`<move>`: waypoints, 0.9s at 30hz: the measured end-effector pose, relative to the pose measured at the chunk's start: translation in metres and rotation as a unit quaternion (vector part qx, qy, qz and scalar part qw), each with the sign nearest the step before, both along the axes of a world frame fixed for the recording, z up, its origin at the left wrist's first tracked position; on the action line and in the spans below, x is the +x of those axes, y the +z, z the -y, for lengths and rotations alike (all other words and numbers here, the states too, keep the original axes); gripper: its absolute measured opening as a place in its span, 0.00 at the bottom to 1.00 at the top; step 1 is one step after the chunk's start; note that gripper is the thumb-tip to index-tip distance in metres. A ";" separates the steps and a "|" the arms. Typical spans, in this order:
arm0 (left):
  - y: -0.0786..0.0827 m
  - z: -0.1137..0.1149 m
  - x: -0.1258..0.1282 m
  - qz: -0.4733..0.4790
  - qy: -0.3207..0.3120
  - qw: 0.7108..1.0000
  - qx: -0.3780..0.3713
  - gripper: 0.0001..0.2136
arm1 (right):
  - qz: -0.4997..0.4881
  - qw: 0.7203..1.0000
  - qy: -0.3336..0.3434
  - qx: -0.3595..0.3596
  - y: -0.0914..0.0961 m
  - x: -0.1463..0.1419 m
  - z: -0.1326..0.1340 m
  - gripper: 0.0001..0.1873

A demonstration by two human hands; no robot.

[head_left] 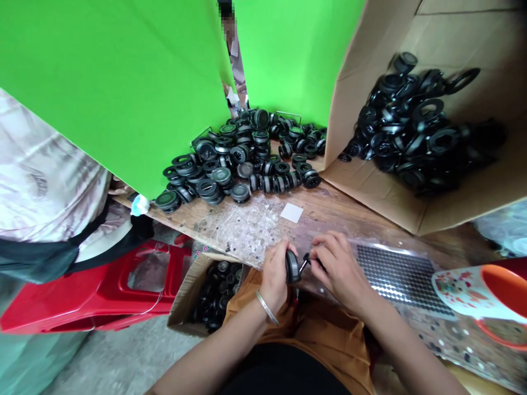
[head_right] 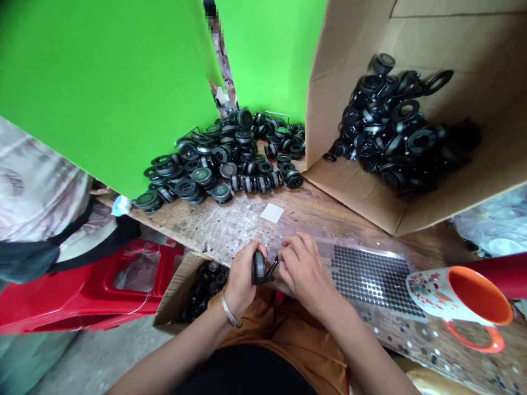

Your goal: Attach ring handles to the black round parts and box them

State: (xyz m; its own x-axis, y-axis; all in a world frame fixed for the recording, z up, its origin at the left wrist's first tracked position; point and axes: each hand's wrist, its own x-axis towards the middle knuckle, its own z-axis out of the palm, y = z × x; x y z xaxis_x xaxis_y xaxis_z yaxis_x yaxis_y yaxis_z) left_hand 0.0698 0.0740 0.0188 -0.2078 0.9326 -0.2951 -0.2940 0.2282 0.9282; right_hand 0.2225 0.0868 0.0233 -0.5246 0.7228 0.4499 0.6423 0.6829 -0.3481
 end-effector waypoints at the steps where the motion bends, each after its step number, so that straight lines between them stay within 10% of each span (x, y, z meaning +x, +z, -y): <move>1: 0.000 0.000 -0.001 -0.002 0.000 1.000 0.000 0.18 | 0.006 1.000 0.006 -0.010 0.001 0.001 -0.001 0.03; 13: 0.001 0.002 0.000 0.045 0.010 0.999 -0.020 0.16 | 0.036 0.999 0.022 -0.023 0.011 -0.004 -0.002 0.03; 19: -0.005 -0.002 -0.005 0.096 0.047 0.993 -0.045 0.15 | -0.067 0.996 0.001 0.060 -0.013 -0.004 0.015 0.13; 27: -0.018 0.004 0.003 0.109 0.038 0.991 -0.069 0.16 | -0.150 0.987 -0.050 0.002 -0.037 -0.002 0.033 0.14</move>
